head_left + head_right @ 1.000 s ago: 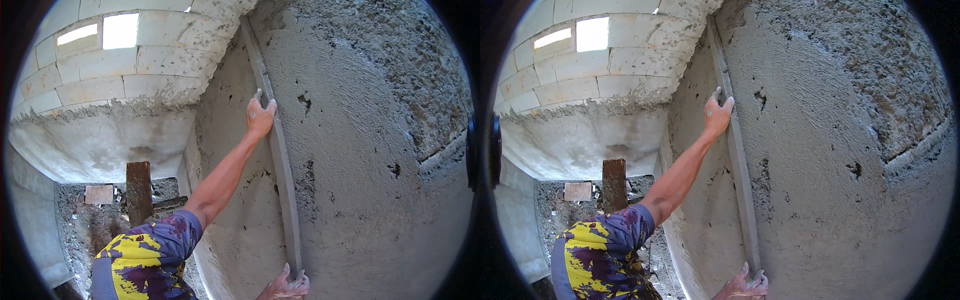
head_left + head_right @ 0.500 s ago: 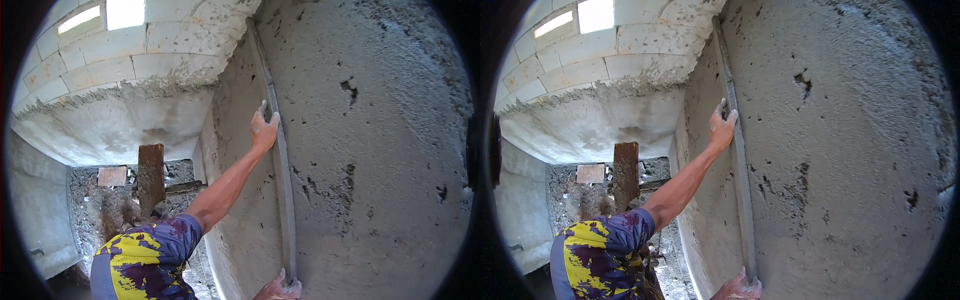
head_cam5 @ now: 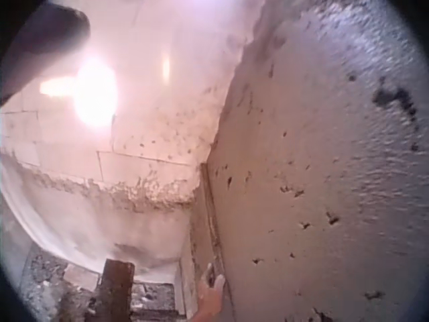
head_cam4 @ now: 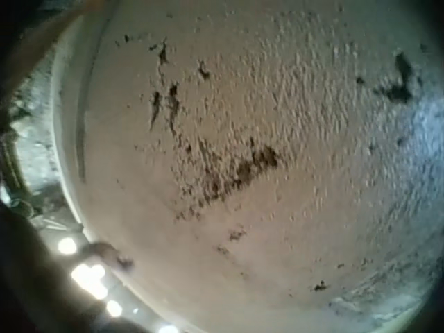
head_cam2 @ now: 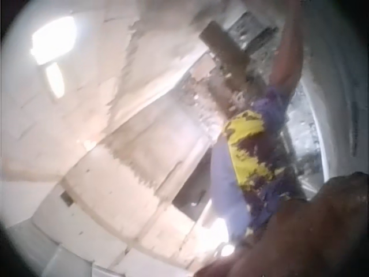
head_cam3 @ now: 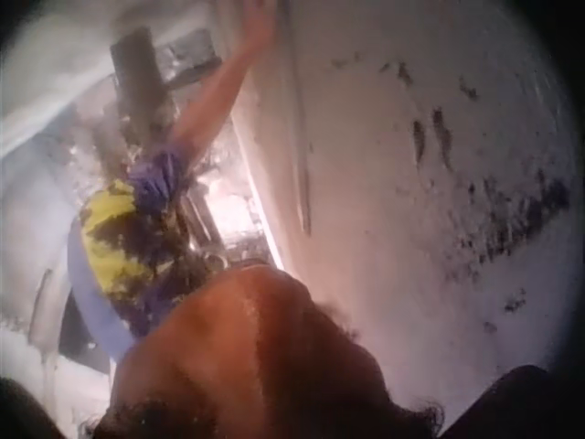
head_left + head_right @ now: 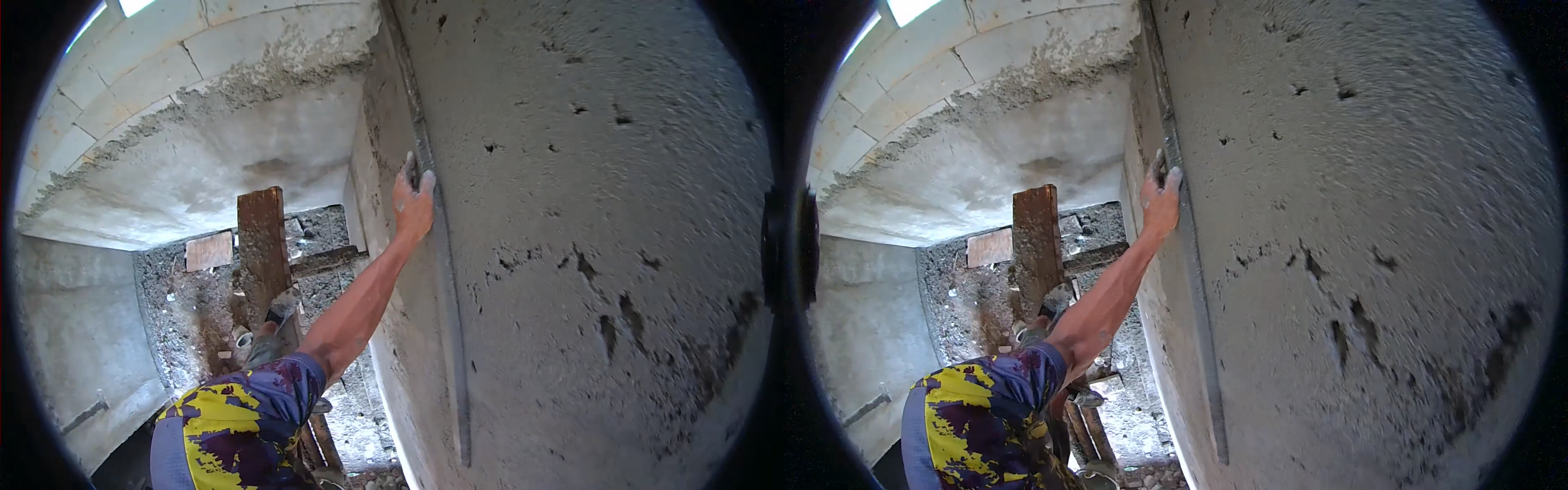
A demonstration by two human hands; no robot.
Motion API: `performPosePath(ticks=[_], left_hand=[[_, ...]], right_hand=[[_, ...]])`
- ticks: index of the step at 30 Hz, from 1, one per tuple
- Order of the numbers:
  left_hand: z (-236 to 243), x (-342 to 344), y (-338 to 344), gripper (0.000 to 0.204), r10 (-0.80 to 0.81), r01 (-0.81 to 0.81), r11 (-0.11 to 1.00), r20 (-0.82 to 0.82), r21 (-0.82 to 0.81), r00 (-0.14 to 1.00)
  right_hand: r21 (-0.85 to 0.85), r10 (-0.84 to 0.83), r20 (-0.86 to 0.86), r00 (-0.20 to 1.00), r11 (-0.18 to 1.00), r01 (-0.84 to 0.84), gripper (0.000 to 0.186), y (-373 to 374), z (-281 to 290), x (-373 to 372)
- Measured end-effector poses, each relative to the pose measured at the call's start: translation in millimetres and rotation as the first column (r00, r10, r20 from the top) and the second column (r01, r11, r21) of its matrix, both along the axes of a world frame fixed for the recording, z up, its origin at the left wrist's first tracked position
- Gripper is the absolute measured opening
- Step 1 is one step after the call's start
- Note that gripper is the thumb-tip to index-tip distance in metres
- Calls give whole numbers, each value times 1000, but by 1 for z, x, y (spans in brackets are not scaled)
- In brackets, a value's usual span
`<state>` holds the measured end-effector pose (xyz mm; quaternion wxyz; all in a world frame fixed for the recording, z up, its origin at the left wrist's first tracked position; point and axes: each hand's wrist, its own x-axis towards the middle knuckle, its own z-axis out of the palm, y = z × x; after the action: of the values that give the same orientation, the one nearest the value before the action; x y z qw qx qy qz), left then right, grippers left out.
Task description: The person scoops mortar from a bucket and applies it to a wall using a trowel, then uses a long board to level and scrape the surface.
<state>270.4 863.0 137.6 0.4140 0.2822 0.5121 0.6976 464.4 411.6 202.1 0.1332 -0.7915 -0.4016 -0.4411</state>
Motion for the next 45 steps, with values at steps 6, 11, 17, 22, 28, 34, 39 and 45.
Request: performPosePath(ticks=[6, 11, 17, 22, 28, 34, 39, 45], left_hand=[[-62, -6, -3, 56, -91, 52, 975, -171, -218, 981], [-175, -7, 3, 53, 41, -58, 994, -183, -93, 982], [-248, -11, 4, 56, -13, -21, 989, -232, -146, 973], [-314, -6, -14, 54, -29, -37, 970, -265, -239, 964], [-383, 21, -59, 49, -108, 9, 924, -237, -383, 965], [-426, 70, -144, 46, -86, 67, 860, -14, -506, 996], [-358, 75, -171, 42, -124, 90, 888, -47, -450, 991], [-235, 70, -175, 49, -173, 155, 929, -26, -335, 985]], right_hand=[[-35, 45, 75, 996, 998, -42, 42, 7, -6, 18], [-34, 108, 92, 990, 994, -105, 40, 17, -23, 28], [-48, 131, 110, 985, 991, -126, 39, 33, -49, 40], [-76, 152, 139, 979, 987, -143, 37, 44, -58, 49], [-117, 156, 195, 968, 984, -135, 36, 47, -51, 51], [-132, 159, 241, 958, 983, -130, 34, 51, -39, 53], [-130, 147, 250, 957, 985, -118, 33, 45, -23, 49], [-81, 128, 243, 962, 991, -111, 32, 28, 6, 55]])
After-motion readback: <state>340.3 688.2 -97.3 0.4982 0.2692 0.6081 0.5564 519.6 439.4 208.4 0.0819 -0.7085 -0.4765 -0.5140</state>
